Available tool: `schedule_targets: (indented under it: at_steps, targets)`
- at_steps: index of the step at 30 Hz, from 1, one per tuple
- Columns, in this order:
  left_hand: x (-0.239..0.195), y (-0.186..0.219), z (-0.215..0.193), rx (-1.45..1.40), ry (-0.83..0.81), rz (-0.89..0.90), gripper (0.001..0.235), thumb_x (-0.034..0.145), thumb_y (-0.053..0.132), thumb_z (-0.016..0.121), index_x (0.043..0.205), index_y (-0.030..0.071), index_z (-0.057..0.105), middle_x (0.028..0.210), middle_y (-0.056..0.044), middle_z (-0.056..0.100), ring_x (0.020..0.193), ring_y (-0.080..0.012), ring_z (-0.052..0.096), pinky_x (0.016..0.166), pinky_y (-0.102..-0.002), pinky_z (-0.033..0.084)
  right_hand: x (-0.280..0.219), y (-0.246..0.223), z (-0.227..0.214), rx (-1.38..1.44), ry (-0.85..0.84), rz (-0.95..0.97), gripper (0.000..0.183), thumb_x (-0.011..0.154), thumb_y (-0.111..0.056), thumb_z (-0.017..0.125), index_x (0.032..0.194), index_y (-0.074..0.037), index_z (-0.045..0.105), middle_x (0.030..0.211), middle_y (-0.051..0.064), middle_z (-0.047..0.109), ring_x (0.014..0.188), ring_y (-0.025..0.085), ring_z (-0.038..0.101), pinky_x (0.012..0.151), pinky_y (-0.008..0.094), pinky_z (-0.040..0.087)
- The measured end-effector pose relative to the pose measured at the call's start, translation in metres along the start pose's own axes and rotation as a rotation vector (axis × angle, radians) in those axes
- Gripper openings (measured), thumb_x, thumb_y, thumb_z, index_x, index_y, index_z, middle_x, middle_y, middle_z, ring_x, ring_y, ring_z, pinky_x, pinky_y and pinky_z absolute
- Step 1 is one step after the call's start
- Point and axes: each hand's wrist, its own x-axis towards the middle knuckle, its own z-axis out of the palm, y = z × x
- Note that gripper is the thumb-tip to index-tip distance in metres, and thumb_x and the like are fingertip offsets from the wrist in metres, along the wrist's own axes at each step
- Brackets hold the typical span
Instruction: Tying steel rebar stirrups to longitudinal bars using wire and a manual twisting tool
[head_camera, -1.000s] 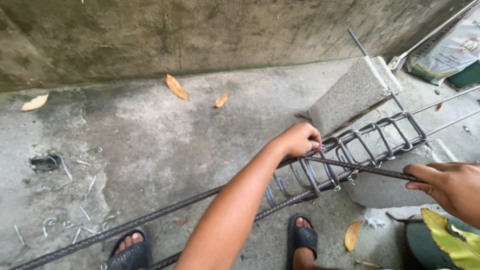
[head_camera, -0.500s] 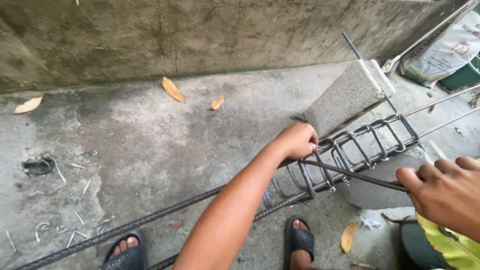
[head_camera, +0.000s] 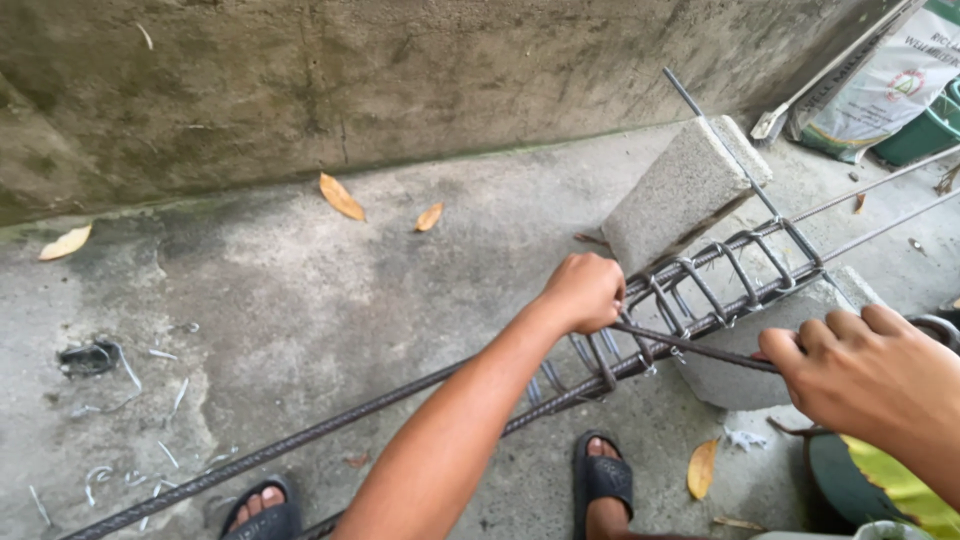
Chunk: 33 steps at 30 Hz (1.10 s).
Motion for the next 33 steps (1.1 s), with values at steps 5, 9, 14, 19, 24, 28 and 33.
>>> schedule_targets:
  at_steps: [5,9,14,19,24,28,33]
  targets:
    - [-0.002,0.005,-0.004,0.034,-0.024,0.004,0.015,0.072,0.016,0.071,0.08,0.012,0.082,0.082,-0.013,0.077,0.075,-0.038,0.072,0.075,-0.047,0.057,0.004,-0.005,0.003,0.032,-0.058,0.084,0.012,0.098,-0.034,0.048,0.099,-0.023,0.052,0.081,-0.004,0.07,0.08,0.018,0.073,0.077,0.032,0.054]
    - [-0.003,0.0,0.0,0.059,-0.031,0.035,0.013,0.073,0.017,0.071,0.079,0.013,0.082,0.08,-0.011,0.077,0.074,-0.036,0.072,0.074,-0.046,0.057,0.003,-0.014,0.009,0.139,-0.136,0.177,0.017,0.096,-0.041,0.043,0.098,-0.026,0.051,0.084,-0.01,0.071,0.089,0.016,0.073,0.084,0.031,0.055]
    - [-0.007,-0.007,-0.021,0.002,-0.1,0.059,0.014,0.073,0.016,0.07,0.079,0.014,0.082,0.079,-0.006,0.079,0.074,-0.0296,0.073,0.077,-0.043,0.057,-0.002,-0.038,0.031,0.336,-0.289,0.23,0.022,0.097,-0.045,0.042,0.101,-0.027,0.052,0.09,-0.009,0.076,0.092,0.014,0.076,0.095,0.034,0.058]
    - [-0.013,-0.03,-0.026,-0.245,-0.141,-0.011,0.013,0.083,0.014,0.066,0.084,0.012,0.079,0.087,-0.001,0.08,0.078,-0.0222,0.073,0.075,-0.036,0.055,-0.016,-0.087,0.043,0.571,-0.22,0.371,0.018,0.087,-0.038,0.053,0.096,-0.023,0.05,0.066,0.0,0.072,0.076,0.025,0.075,0.078,0.04,0.06]
    - [-0.013,-0.027,-0.019,-0.177,-0.052,-0.049,0.011,0.081,0.012,0.068,0.083,0.012,0.079,0.087,0.0,0.08,0.082,-0.0241,0.074,0.077,-0.038,0.055,-0.019,-0.102,0.021,0.746,-0.295,0.475,0.023,0.089,-0.043,0.055,0.096,-0.021,0.055,0.069,0.003,0.073,0.071,0.032,0.073,0.07,0.044,0.056]
    - [-0.012,-0.028,-0.02,-0.206,-0.012,-0.041,0.01,0.079,0.011,0.07,0.08,0.013,0.08,0.082,-0.001,0.08,0.074,-0.0229,0.073,0.073,-0.036,0.056,-0.016,-0.107,0.006,0.802,-0.396,0.505,0.027,0.098,-0.047,0.046,0.096,-0.021,0.055,0.06,0.001,0.071,0.056,0.025,0.071,0.061,0.041,0.058]
    - [-0.018,-0.042,-0.006,-0.238,0.079,-0.087,0.011,0.078,0.016,0.072,0.084,0.017,0.081,0.087,-0.003,0.078,0.076,-0.0252,0.072,0.073,-0.038,0.055,-0.014,-0.11,-0.024,1.117,-0.525,0.699,0.039,0.095,-0.054,0.054,0.095,-0.02,0.071,0.086,0.005,0.08,0.087,0.031,0.074,0.082,0.043,0.055]
